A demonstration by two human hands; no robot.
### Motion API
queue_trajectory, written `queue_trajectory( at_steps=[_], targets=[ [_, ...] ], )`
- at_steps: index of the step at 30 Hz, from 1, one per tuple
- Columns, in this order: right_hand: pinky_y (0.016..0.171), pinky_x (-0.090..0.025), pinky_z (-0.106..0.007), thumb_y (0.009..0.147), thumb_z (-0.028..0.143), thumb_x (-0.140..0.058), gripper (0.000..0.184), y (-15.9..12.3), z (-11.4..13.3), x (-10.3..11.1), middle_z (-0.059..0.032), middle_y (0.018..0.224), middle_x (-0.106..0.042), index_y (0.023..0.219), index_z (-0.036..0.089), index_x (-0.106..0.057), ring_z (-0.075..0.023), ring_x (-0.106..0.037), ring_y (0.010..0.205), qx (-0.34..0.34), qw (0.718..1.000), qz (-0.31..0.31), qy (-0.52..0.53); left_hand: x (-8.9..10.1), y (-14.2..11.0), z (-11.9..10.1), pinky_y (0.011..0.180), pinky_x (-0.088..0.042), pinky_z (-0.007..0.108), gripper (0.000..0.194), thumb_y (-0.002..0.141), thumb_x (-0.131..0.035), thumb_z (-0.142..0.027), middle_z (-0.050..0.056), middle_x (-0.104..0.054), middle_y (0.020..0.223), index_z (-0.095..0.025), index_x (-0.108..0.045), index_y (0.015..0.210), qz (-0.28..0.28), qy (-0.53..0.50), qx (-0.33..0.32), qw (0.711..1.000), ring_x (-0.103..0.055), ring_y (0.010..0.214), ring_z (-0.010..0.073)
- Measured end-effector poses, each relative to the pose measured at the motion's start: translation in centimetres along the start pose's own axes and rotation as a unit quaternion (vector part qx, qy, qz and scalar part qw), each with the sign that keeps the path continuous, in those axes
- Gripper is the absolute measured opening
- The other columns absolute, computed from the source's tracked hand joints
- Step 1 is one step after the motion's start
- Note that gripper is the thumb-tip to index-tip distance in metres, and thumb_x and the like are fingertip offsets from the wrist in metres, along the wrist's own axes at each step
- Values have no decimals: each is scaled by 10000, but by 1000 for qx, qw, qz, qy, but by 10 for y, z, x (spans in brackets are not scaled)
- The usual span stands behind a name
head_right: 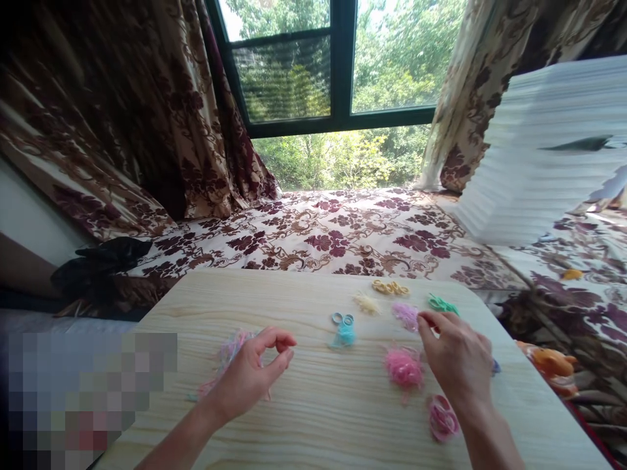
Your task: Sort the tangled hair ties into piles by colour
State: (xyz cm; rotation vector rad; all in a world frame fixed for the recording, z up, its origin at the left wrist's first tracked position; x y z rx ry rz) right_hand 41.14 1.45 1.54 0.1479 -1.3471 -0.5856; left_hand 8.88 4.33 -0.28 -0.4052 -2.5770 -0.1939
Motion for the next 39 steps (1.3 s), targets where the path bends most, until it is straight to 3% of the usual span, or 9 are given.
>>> queue_trajectory(
  at_steps=[10,13,16,19,22,25,29,34,39],
  targets=[
    [656,-470,-475,830,423,-394,434,4,-5,-7,-142,922,-732,888,174,-744,-366,-676,836,-10,1000,15,-18,4,2,7,833,-459,287,179,822,-521,-236,33,-631,851,-182,-662,918,-5,-2,4,1000,-593,861,171],
    [651,-500,-439,820,380,-397,422,7,-3,1,-147,985,-725,950,160,-734,-343,-683,849,-9,1000,16,9,5,4,8,828,-453,282,176,820,-522,-238,31,-630,844,-182,-663,908,-8,-6,5,1000,-588,851,169],
    [686,-530,-355,822,295,-396,394,15,17,-1,-105,1064,-722,1004,185,-728,-275,-694,888,29,997,46,51,8,6,9,819,-447,281,178,816,-522,-236,29,-634,831,-180,-666,905,-13,-8,5,1000,-586,827,165],
    [772,-534,-304,826,186,-379,422,27,50,-20,-55,1094,-728,1075,226,-717,-223,-695,928,81,989,92,85,12,9,11,807,-443,282,178,815,-526,-244,26,-638,819,-177,-665,903,-22,-12,7,1000,-589,809,163],
    [830,-525,-304,846,102,-399,428,39,73,-48,-69,1100,-723,1144,220,-682,-212,-680,967,110,981,126,98,24,13,13,805,-439,279,179,814,-533,-262,19,-641,814,-175,-664,900,-42,-18,14,999,-598,811,162],
    [846,-526,-358,931,213,-504,258,47,83,-72,-79,1158,-663,1156,211,-631,-194,-648,973,125,975,151,106,39,16,15,695,-437,255,215,821,-534,-307,10,-638,813,-176,-662,933,-47,-15,34,998,-587,744,151],
    [831,-531,-401,931,338,-555,281,52,86,-86,-71,1214,-600,1173,198,-583,-184,-619,979,137,970,162,117,60,18,17,682,-433,249,224,820,-544,-310,14,-645,849,-178,-668,951,-63,13,44,997,-585,765,152],
    [841,-541,-364,869,221,-504,241,52,91,-75,-84,1041,-724,1010,218,-699,-233,-680,947,156,967,139,142,78,10,22,844,-439,285,145,809,-562,-192,36,-673,881,-168,-686,882,-96,69,13,993,-599,893,170],
    [890,-522,-425,833,284,-437,387,30,109,-39,-118,1181,-686,1145,203,-652,-300,-648,1070,179,963,100,174,66,-5,21,859,-421,332,109,822,-590,-145,28,-680,808,-178,-687,787,-71,190,-55,978,-570,890,191]
  ],
)
Point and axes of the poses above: each hand's wrist, its own y-axis towards the middle knuckle, its own x-axis out of the back of the hand, z = x × y, the point moved 8 cm from there along y, towards the middle knuckle
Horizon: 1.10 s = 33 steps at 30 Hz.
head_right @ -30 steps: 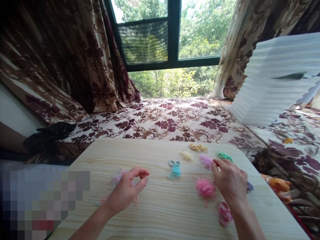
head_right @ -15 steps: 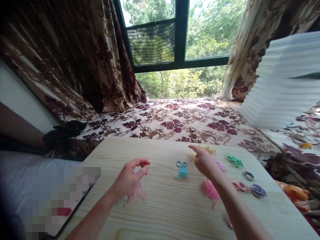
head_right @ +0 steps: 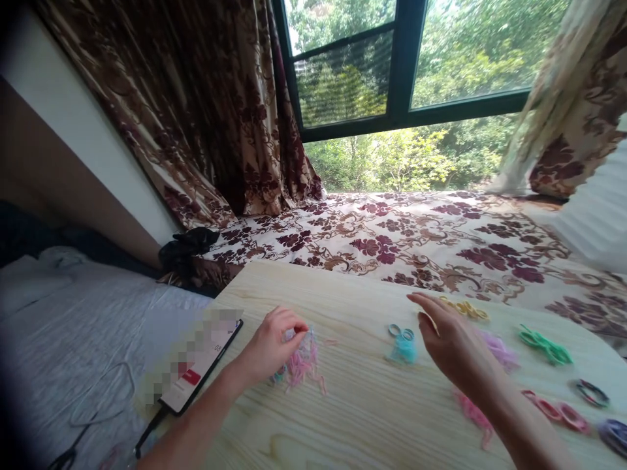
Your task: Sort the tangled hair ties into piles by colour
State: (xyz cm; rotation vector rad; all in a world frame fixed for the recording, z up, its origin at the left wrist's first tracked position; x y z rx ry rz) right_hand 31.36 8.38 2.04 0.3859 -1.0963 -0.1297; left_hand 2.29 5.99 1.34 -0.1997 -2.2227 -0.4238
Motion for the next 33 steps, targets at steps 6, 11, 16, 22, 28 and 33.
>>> queue_trajectory(
  at_steps=[6,11,16,22,28,33],
  targets=[
    [575,-553,-255,890,278,-430,262,-47,75,-19,-78,905,-735,987,215,-665,-181,-705,696,77,984,10,158,-23,2,-22,963,-365,399,65,803,-641,-155,33,-664,855,-194,-693,803,44,115,-69,990,-541,952,204],
    [612,-541,-269,912,239,-400,288,-70,86,-54,-71,834,-722,952,210,-683,-181,-693,711,88,979,67,170,-36,12,-29,1047,-287,463,49,808,-649,-201,50,-665,882,-185,-688,782,86,180,-77,977,-543,992,219],
    [617,-534,-270,927,239,-381,317,-71,80,-56,-73,844,-710,994,204,-689,-177,-686,715,87,980,69,166,-43,12,-25,1073,-247,492,88,822,-627,-222,52,-667,863,-189,-675,757,94,200,-70,973,-551,988,221],
    [615,-533,-283,931,233,-380,316,-73,83,-57,-79,868,-707,1004,205,-687,-189,-685,739,82,981,79,160,-46,17,-34,1065,-244,520,114,811,-588,-168,64,-680,821,-180,-654,719,111,198,-61,972,-562,959,239],
    [608,-527,-275,926,210,-382,308,-77,83,-58,-81,890,-700,997,199,-682,-185,-681,737,74,982,85,151,-52,19,-38,1046,-274,507,165,773,-529,-89,62,-661,741,-179,-624,674,117,208,-54,970,-571,870,232],
    [613,-523,-272,915,194,-397,296,-78,82,-58,-76,903,-701,980,202,-685,-185,-682,747,69,985,80,136,-55,16,-36,1065,-262,499,186,785,-490,-81,70,-664,774,-172,-628,699,101,226,-76,966,-577,872,225]
  ],
)
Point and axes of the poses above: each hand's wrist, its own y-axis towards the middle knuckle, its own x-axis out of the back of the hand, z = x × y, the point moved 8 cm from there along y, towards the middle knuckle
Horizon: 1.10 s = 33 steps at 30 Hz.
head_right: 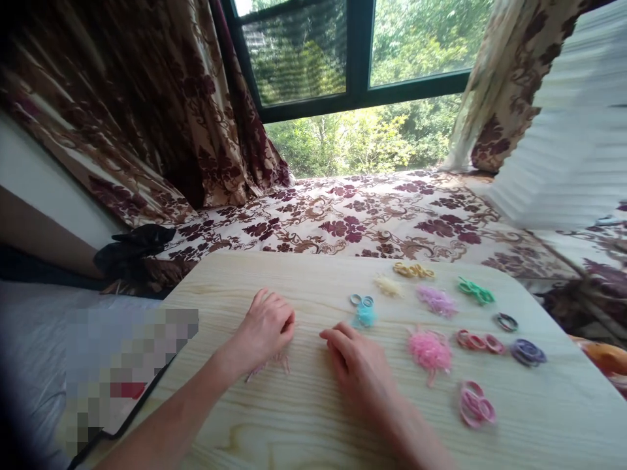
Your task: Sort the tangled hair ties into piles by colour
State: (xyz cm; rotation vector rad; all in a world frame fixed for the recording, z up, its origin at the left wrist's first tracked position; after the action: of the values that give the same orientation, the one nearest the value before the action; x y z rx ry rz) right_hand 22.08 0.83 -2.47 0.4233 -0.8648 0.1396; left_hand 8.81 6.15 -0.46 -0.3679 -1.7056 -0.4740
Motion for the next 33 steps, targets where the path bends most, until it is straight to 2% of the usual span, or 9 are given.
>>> queue_trajectory(
  at_steps=[6,10,14,19,22,24,28,31,33],
  targets=[
    [622,-535,-287,914,266,-397,308,3,-2,1,-79,898,-713,971,219,-696,-195,-689,749,25,1000,-15,8,1,-1,-1,1062,-263,512,152,794,-510,-116,83,-687,796,-162,-638,725,2,2,-7,1000,-577,915,239],
    [619,-549,-309,883,362,-437,299,8,-14,0,-71,911,-726,937,245,-707,-216,-698,745,21,999,-32,-4,0,0,0,1027,-307,502,155,809,-503,-144,107,-707,843,-148,-649,756,2,11,-25,1000,-576,945,256],
    [660,-562,-349,854,430,-456,304,10,-28,-4,-58,917,-726,921,266,-704,-244,-701,779,19,999,-37,-12,-3,2,2,1054,-249,548,160,803,-510,-159,141,-709,896,-125,-664,783,13,5,-28,1000,-572,995,285],
    [670,-575,-384,819,476,-496,301,14,-40,-4,-76,883,-744,882,278,-713,-275,-704,777,15,999,-51,-9,3,5,10,1022,-321,499,139,779,-540,-176,101,-712,906,-158,-674,746,24,-23,-6,999,-581,993,262],
    [664,-588,-389,794,498,-521,312,17,-42,-2,-69,865,-753,867,272,-723,-278,-713,766,24,998,-59,-9,13,7,24,984,-379,452,130,762,-571,-202,73,-715,945,-187,-700,752,34,-61,14,997,-587,998,250],
    [657,-598,-390,781,523,-521,338,18,-41,1,-62,849,-760,854,268,-732,-278,-720,753,32,997,-70,-7,20,6,39,952,-419,376,142,755,-587,-223,42,-722,946,-214,-722,794,42,-99,21,994,-603,977,219],
    [672,-603,-355,791,549,-527,367,18,-37,3,-74,846,-767,829,252,-738,-267,-729,763,44,997,-70,-10,25,-3,79,746,-480,205,252,787,-558,-285,26,-721,971,-211,-716,969,48,-172,45,983,-638,860,139],
    [665,-601,-326,813,554,-513,382,17,-33,4,-79,834,-763,823,247,-740,-254,-727,759,48,996,-68,-15,19,-13,102,627,-472,200,345,751,-607,-411,50,-713,920,-168,-700,978,64,-185,80,977,-646,768,150],
    [653,-600,-314,826,551,-506,386,16,-31,4,-82,823,-757,825,245,-742,-248,-724,747,50,996,-68,-17,16,-19,105,609,-462,219,443,716,-614,-537,56,-703,899,-171,-689,954,69,-178,102,976,-642,761,174]
  ],
)
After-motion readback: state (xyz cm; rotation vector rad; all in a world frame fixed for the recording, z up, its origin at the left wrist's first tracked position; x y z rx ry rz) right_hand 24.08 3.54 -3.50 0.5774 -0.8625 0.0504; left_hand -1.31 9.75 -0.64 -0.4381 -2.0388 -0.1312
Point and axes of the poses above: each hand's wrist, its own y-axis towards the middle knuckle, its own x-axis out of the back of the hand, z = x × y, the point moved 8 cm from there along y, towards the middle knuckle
